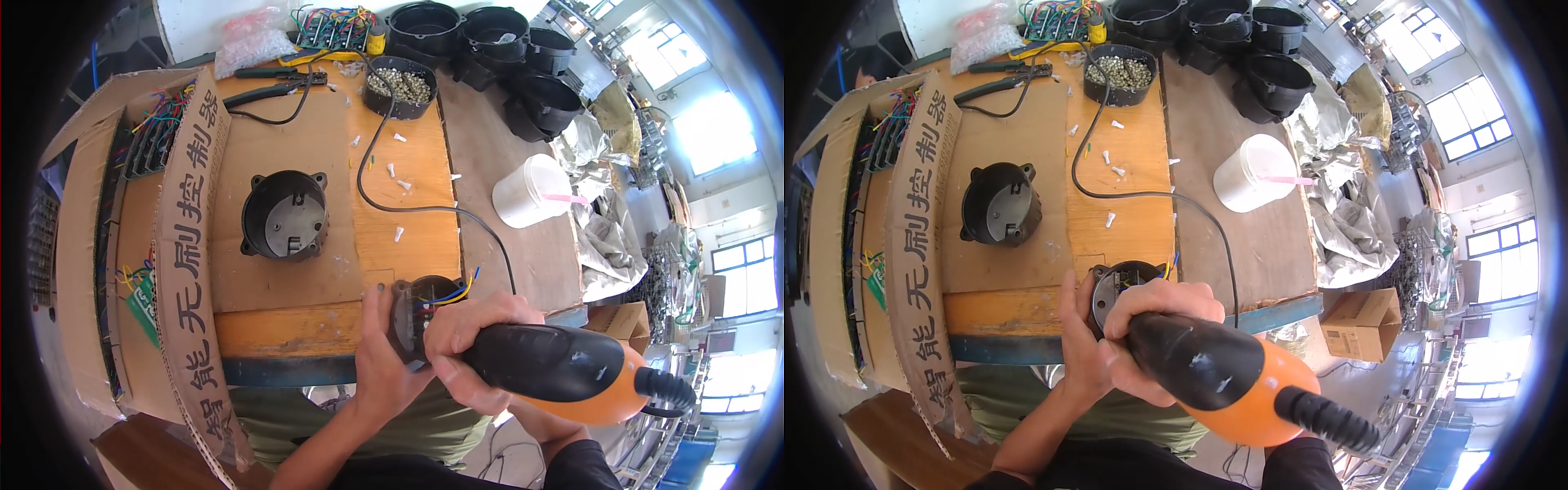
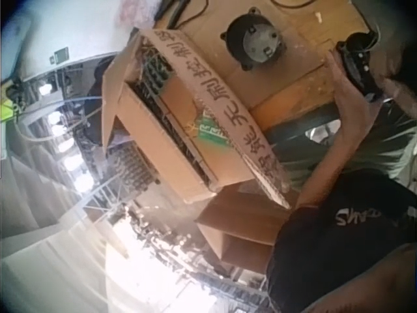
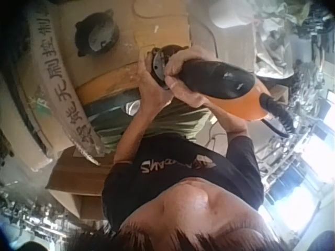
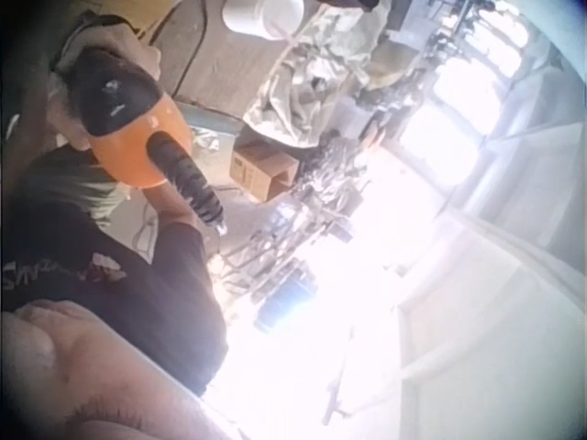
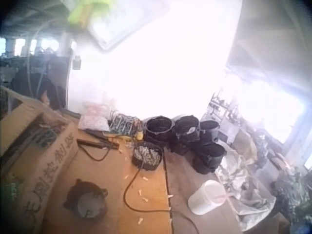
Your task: The person assembles electronic components by applying a substance with a brush to a component, wiring them together, and using a power screwdriver to secure the parts into a black housing.
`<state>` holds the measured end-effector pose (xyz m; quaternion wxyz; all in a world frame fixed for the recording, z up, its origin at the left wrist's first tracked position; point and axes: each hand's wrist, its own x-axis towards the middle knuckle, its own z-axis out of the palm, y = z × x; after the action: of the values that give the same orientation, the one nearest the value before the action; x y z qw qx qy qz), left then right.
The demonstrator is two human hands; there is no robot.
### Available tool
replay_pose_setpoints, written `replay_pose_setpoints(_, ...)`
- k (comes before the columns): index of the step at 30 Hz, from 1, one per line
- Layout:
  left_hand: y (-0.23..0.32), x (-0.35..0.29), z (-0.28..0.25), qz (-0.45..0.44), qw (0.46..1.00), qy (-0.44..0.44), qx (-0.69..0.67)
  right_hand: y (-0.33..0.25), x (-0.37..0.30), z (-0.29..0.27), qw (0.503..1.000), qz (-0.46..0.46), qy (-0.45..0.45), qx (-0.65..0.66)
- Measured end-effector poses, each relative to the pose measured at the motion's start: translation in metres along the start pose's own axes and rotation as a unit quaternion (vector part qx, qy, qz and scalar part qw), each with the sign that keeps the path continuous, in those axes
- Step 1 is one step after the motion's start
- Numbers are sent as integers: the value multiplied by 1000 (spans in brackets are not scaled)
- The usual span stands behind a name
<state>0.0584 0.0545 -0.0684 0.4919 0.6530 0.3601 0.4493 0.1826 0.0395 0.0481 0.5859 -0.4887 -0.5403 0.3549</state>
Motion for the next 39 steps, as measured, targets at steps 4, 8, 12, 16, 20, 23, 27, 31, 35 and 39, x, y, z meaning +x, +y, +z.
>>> replay_pose_setpoints(4, 7, 5, -2, 100, 990, 24, 98, -4, -4, -1, 999, 15, 31, 20)
replay_pose_setpoints(8, 10, 7, -2, 79, 992, 17, 96, -5, -5, -6, 1000, 14, 9, -7)
replay_pose_setpoints(12, 13, 7, -1, 81, 989, 21, 119, -26, -1, -6, 992, 130, 11, -2)
replay_pose_setpoints(16, -2, 3, 6, 55, 996, 31, 60, -22, 3, -8, 997, 82, -8, 1)
replay_pose_setpoints(20, -4, 3, 6, 58, 996, 30, 62, -15, 13, -15, 995, 53, -49, -75)
replay_pose_setpoints(23, 5, 5, 5, 68, 993, 38, 93, -12, 13, -13, 995, 37, -19, -91)
replay_pose_setpoints(27, -2, -1, 4, 61, 993, 34, 95, -14, 12, -18, 995, 34, -73, -58)
replay_pose_setpoints(31, -7, -3, 7, 50, 994, 40, 93, -5, 5, -17, 997, -12, -60, -47)
replay_pose_setpoints(35, -4, -1, 5, 65, 992, 42, 101, -11, 7, -12, 998, 51, -29, -22)
replay_pose_setpoints(39, -8, 0, 8, 68, 992, 46, 92, -3, 6, -16, 997, -2, -68, -32)
